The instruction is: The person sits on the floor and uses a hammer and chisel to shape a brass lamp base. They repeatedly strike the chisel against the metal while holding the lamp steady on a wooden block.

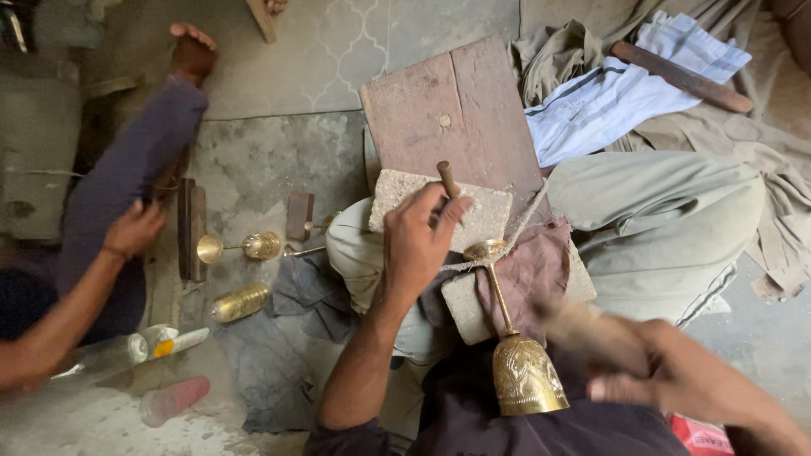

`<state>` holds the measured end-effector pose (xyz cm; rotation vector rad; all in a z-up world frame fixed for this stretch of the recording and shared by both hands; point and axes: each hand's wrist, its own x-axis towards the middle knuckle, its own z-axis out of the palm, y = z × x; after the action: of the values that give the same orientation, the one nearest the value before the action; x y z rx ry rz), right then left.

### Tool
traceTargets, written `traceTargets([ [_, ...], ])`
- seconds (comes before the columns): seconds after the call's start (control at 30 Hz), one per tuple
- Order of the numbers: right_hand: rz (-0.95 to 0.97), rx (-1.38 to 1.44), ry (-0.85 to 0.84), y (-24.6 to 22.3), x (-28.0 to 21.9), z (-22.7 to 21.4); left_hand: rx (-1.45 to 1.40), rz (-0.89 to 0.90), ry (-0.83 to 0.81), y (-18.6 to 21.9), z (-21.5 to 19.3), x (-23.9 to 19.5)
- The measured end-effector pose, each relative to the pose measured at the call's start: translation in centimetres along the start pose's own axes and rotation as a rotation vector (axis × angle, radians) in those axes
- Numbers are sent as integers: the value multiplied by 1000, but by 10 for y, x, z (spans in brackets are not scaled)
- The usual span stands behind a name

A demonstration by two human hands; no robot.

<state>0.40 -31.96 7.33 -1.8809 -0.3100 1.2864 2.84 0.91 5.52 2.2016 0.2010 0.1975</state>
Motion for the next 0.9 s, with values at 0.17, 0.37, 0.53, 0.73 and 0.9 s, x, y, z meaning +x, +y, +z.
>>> traceTargets([
  [0.17, 187, 139, 546, 28, 13, -21, -139, 114, -208, 9, 6, -6],
  [0.37, 42, 69, 758, 23, 14, -34, -58, 293, -297, 5, 17, -1],
  [0.53, 47, -421, 810, 5, 19, -43, -15, 322, -485, 4, 16, 4],
  [0.73, -121, -217, 954, -13, 21, -39, 79, 360, -578, 13, 16, 16],
  [0.9, -308, -819, 1034, -11, 22, -43, 65, 336, -608, 15, 13, 14],
])
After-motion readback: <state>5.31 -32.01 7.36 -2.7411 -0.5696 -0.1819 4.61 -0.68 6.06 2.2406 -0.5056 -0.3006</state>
